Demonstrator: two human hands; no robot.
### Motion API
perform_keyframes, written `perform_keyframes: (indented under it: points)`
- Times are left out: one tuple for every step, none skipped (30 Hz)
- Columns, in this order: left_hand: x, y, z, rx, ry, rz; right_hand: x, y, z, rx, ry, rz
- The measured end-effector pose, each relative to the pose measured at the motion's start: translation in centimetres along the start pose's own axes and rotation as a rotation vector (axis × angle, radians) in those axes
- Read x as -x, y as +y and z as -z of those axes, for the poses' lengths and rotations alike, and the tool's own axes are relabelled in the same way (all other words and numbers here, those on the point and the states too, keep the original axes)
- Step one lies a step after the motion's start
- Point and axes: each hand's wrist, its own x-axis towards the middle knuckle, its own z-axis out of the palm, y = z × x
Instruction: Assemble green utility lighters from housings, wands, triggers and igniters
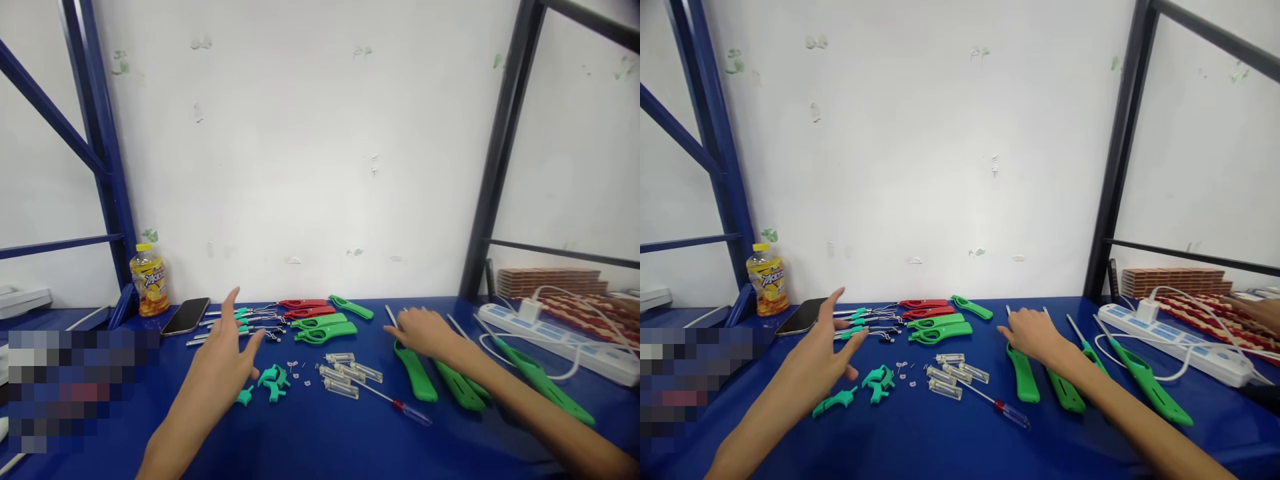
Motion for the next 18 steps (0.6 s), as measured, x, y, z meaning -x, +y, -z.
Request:
perform_keyframes:
  points:
    - [0.0, 0.0, 0.4, -0.05, 0.024, 0.038, -0.6, -0.6, 0.3, -0.013, 0.001, 0.043]
    - [0.0, 0.0, 0.7, -0.082, 0.031, 0.068, -1.2, -1.3, 0.7, -0.032, -0.002, 0.099]
    - [0.0, 0.0, 1.0, -0.094, 0.025, 0.088, -1.8, -2.1, 1.0, -0.054, -0.005, 0.166]
    - [0.0, 0.0, 1.3, -0.093, 0.014, 0.097, -2.5, -3.0, 1.4, -0.074, -0.004, 0.238]
    - [0.1, 0.0, 1.5, -0.087, 0.002, 0.097, -3.0, -3.9, 1.6, -0.094, -0.002, 0.308]
    - [0.1, 0.0, 1.6, -0.083, -0.008, 0.093, -3.5, -4.8, 1.7, -0.109, -0.001, 0.37]
    - [0.1, -0.1, 1.8, -0.082, -0.014, 0.084, -3.9, -5.6, 1.7, -0.119, -0.003, 0.422]
    - [0.0, -0.3, 1.8, -0.082, -0.016, 0.076, -4.2, -6.3, 1.7, -0.123, -0.012, 0.462]
    - [-0.1, -0.4, 1.9, -0.083, -0.017, 0.068, -4.4, -6.9, 1.5, -0.122, -0.024, 0.491]
    - [-0.2, -0.7, 1.9, -0.089, -0.016, 0.061, -4.5, -7.4, 1.3, -0.12, -0.035, 0.509]
    - [-0.3, -0.9, 1.9, -0.1, -0.012, 0.056, -4.6, -7.7, 1.1, -0.117, -0.044, 0.519]
    - [-0.4, -1.1, 1.9, -0.115, -0.007, 0.049, -4.6, -7.9, 0.9, -0.115, -0.049, 0.521]
    - [-0.5, -1.4, 1.9, -0.132, -0.001, 0.041, -4.5, -7.9, 0.8, -0.115, -0.051, 0.517]
    - [-0.6, -1.6, 1.8, -0.151, 0.005, 0.033, -4.5, -7.9, 0.6, -0.117, -0.052, 0.511]
    - [-0.7, -1.7, 1.6, -0.17, 0.013, 0.023, -4.5, -7.7, 0.5, -0.12, -0.055, 0.507]
    - [-0.8, -1.9, 1.4, -0.188, 0.021, 0.014, -4.4, -7.5, 0.4, -0.124, -0.061, 0.506]
    - [-0.9, -2.0, 1.2, -0.203, 0.027, 0.005, -4.4, -7.2, 0.3, -0.128, -0.068, 0.509]
    - [-0.9, -2.0, 0.9, -0.216, 0.029, -0.003, -4.4, -6.9, 0.2, -0.132, -0.075, 0.515]
